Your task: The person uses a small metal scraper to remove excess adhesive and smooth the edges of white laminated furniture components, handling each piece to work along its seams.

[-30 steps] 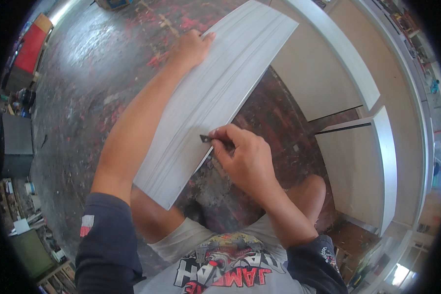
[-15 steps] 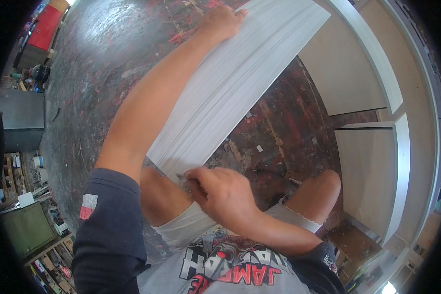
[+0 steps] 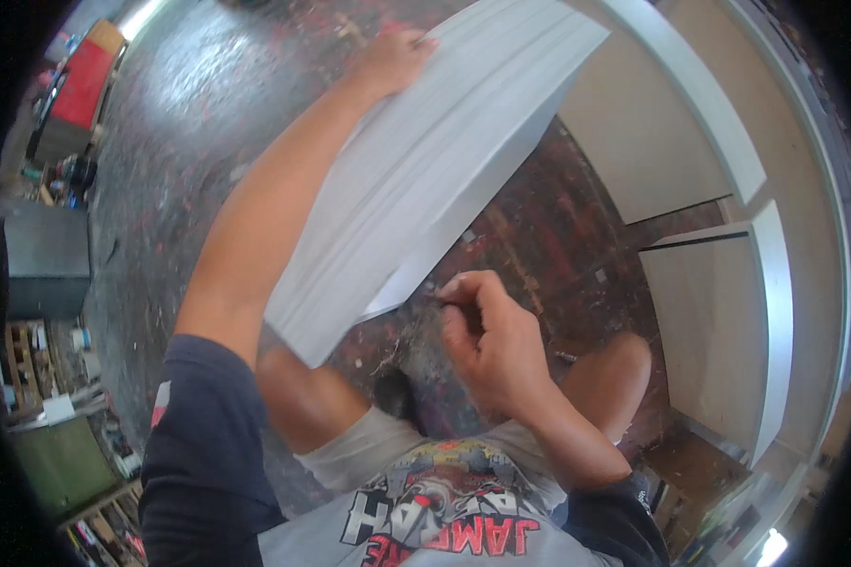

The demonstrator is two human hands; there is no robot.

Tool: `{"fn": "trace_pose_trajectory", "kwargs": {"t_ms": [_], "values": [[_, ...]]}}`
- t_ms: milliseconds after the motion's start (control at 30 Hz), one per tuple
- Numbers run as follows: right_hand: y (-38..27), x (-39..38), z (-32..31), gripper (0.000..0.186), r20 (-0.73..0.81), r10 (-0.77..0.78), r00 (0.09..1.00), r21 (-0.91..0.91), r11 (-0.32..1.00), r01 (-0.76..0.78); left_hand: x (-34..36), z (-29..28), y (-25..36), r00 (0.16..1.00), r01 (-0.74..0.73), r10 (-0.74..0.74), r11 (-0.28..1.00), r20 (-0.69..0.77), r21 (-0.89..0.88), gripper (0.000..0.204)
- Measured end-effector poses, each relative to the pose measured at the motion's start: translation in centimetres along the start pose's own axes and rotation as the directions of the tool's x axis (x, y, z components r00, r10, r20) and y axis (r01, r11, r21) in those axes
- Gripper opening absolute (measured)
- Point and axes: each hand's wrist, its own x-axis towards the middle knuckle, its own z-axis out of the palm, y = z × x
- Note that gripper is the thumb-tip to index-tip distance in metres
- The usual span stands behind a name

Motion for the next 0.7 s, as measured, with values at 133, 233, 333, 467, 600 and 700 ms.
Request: {"fn": "trace_pose_trajectory", "kwargs": {"t_ms": [133, 233, 333, 467, 600, 700], "values": [[3.0, 1.9, -3.6, 0.028, -0.152, -0.05, 0.987, -0.154, 0.988, 0.026, 1.8, -1.8, -3.9, 0.981, -0.183, 0.185, 0.982, 0.05, -0.041, 0.059], [6.5, 2.4, -6.7, 0.029, -0.353, -0.073, 0.933, -0.021, 0.997, 0.07, 2.3, -2.6, -2.6, 0.933, -0.317, 0.323, 0.947, 0.157, -0.058, 0.057], [11.2, 2.6, -9.6, 0.03, -0.646, -0.261, 0.717, 0.117, 0.895, 0.431, 2.7, -2.3, -1.5, 0.854, -0.393, 0.429, 0.903, 0.294, -0.174, 0.055], [13.5, 0.9, -15.3, 0.029, -0.775, -0.152, 0.613, 0.255, 0.812, 0.525, 2.9, -2.3, 0.8, 0.803, -0.409, 0.438, 0.898, 0.405, -0.16, 0.054], [12.7, 4.0, -18.7, 0.024, -0.692, 0.016, 0.722, 0.187, 0.97, 0.157, 3.8, -3.1, 0.7, 0.806, -0.376, 0.279, 0.923, 0.521, 0.088, 0.061], [13.8, 7.7, -20.3, 0.023, -0.593, -0.039, 0.805, 0.044, 0.996, 0.08, 2.7, -2.9, 1.9, 0.857, -0.343, 0.283, 0.937, 0.431, 0.068, 0.066]]}}
